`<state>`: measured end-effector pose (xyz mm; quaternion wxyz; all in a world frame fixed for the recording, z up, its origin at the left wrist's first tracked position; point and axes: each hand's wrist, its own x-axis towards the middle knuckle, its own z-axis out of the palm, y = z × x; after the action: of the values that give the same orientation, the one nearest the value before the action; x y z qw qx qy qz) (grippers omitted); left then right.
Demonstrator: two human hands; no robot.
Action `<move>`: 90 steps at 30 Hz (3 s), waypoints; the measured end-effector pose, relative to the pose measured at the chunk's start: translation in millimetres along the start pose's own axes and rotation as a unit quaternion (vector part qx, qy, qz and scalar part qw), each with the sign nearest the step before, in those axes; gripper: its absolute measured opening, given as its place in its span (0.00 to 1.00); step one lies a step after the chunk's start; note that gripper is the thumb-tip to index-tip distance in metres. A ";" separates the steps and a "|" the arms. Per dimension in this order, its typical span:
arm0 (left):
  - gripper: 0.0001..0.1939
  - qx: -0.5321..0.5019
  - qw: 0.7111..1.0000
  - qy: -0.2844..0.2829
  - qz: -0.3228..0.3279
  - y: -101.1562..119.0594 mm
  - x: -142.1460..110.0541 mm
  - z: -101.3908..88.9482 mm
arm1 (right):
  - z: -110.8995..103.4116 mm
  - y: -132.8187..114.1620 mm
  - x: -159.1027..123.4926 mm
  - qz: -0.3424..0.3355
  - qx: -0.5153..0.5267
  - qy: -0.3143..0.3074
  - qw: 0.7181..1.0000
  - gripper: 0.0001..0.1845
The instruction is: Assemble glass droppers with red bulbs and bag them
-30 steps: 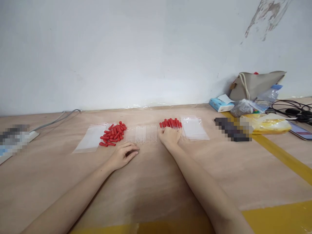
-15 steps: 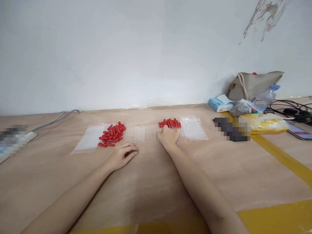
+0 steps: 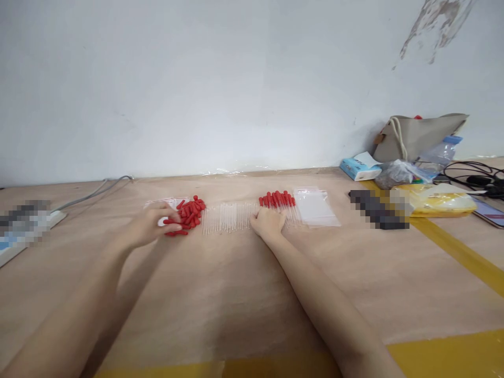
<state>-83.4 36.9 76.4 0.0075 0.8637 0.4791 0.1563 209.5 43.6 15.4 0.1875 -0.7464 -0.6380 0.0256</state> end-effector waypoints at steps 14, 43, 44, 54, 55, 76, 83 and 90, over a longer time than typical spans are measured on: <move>0.12 -0.048 0.994 -0.075 -0.057 -59.7 -15.7 14.4 | 5.6 0.5 -4.6 -0.001 0.045 0.066 0.997 0.15; 0.08 -0.296 0.953 0.058 0.033 92.3 -0.4 86.2 | 1.5 32.4 -53.8 -0.380 0.126 0.096 0.912 0.12; 0.08 -0.300 0.952 0.062 0.030 91.8 -0.3 88.4 | 2.0 32.4 -53.5 -0.383 0.127 0.096 0.910 0.12; 0.08 -0.317 0.944 0.065 0.064 90.5 -2.7 89.4 | 1.9 34.5 -48.9 -0.420 0.189 0.063 0.885 0.11; 0.08 -0.315 0.944 0.061 0.073 91.3 -2.8 88.0 | 1.6 35.2 -48.3 -0.421 0.187 0.063 0.885 0.11; 0.09 -0.201 0.970 0.028 0.133 91.0 -6.0 89.1 | -0.7 27.4 -55.1 -0.421 0.057 0.071 0.903 0.11; 0.10 -0.185 0.972 0.018 0.146 90.6 -5.6 90.5 | 2.0 23.7 -56.0 -0.420 0.051 0.041 0.905 0.11; 0.08 -0.203 0.970 0.044 0.129 85.3 -3.0 88.8 | -1.3 15.3 -56.8 -0.417 0.044 0.065 0.905 0.13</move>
<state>10.1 0.3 5.0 0.1415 0.8908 0.3220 0.2876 213.8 -13.2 0.4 0.2545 -0.4029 -0.8759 -0.0754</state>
